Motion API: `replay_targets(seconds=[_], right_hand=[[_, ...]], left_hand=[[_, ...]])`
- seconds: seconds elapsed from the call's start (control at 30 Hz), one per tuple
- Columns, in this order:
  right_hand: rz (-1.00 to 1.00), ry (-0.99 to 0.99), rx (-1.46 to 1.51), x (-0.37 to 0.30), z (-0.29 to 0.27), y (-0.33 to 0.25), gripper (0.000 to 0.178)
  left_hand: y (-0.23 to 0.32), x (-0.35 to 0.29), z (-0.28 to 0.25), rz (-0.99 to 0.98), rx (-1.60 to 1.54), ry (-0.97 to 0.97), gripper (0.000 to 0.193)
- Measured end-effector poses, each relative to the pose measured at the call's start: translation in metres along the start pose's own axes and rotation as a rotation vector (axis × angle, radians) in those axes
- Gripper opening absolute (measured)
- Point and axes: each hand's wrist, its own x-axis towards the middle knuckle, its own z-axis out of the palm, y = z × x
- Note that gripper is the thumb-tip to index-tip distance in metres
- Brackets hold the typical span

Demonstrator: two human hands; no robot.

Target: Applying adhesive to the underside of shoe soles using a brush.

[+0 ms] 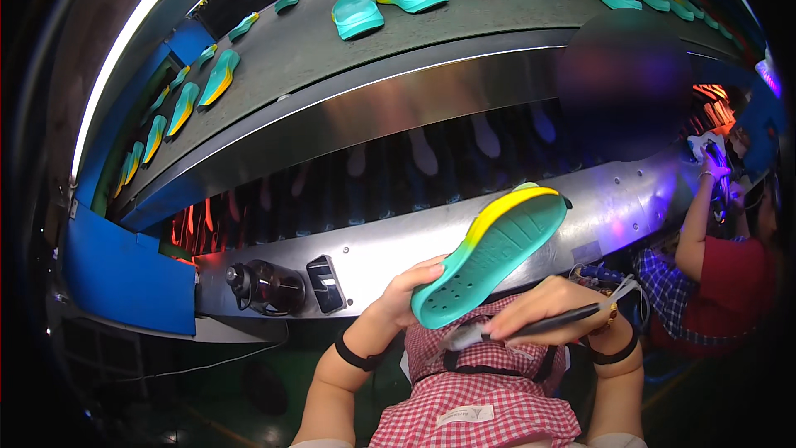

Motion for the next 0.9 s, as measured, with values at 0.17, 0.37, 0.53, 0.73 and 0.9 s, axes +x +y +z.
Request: replay_targets(seconds=[0.17,0.37,0.53,0.73,0.9], right_hand=[[-0.024,-0.138,-0.090,0.002,-0.009,0.008,0.026],[-0.001,0.014,-0.167,-0.003,-0.020,0.004,0.022],[0.017,-0.017,-0.133,-0.016,-0.020,0.008,0.021],[0.003,0.216,-0.078,-0.023,-0.012,0.032,0.022],[-0.048,0.199,-0.067,-0.018,-0.008,0.003,0.022]], left_hand=[[0.009,0.004,0.010,-0.102,0.160,-0.086,0.055],[0.015,-0.010,0.005,-0.149,0.100,0.001,0.056],[0.022,-0.017,-0.001,-0.122,0.347,0.061,0.062],[0.033,-0.024,-0.004,0.052,0.246,-0.063,0.064],[0.025,-0.019,-0.022,0.262,-0.372,-0.091,0.082]])
